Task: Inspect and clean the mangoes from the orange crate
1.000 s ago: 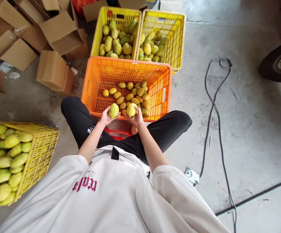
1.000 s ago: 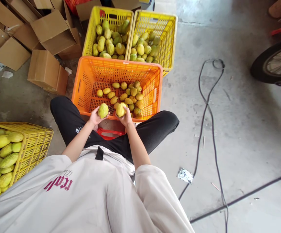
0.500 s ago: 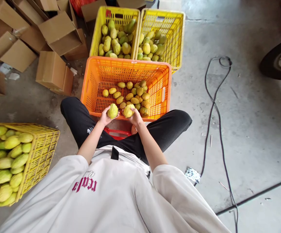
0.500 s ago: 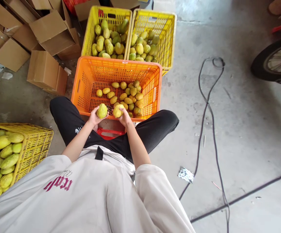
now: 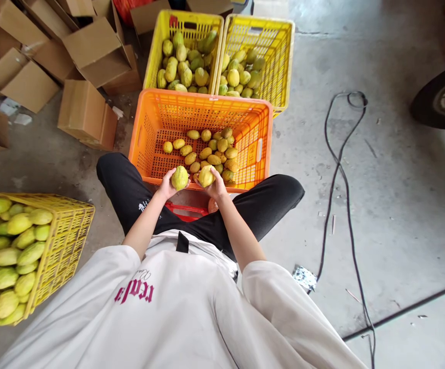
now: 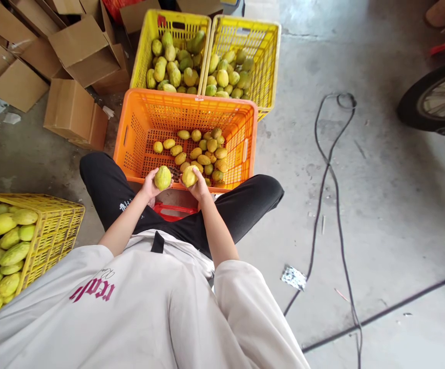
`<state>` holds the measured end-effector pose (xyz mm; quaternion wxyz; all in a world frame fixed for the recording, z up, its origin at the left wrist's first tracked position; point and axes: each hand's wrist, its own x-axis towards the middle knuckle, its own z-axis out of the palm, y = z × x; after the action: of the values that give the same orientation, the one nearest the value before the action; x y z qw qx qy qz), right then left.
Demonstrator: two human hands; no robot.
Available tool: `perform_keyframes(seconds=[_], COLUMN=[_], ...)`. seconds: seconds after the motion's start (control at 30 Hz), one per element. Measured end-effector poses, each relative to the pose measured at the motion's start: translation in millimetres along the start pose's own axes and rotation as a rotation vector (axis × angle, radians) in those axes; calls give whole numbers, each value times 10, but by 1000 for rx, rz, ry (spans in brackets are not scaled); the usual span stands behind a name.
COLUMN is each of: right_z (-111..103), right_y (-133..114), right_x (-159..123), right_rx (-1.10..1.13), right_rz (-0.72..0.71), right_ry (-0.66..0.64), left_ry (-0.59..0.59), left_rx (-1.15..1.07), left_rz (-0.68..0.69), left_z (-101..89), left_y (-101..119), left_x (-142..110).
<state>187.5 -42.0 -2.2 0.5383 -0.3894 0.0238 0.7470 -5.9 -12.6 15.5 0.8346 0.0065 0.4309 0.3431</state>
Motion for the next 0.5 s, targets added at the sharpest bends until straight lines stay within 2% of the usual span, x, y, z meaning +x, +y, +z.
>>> perform_keyframes(seconds=[0.23,0.5], right_z=[20,-8], right_y=[-11,14], right_x=[-16,29], right_rx=[37,-8], right_rz=[12,10], right_ry=[-51,-8], left_ry=[-108,40], left_rx=[-92,-43], left_rz=[35,24], left_z=[-15,-27], left_y=[-15,1], left_x=[-21,14])
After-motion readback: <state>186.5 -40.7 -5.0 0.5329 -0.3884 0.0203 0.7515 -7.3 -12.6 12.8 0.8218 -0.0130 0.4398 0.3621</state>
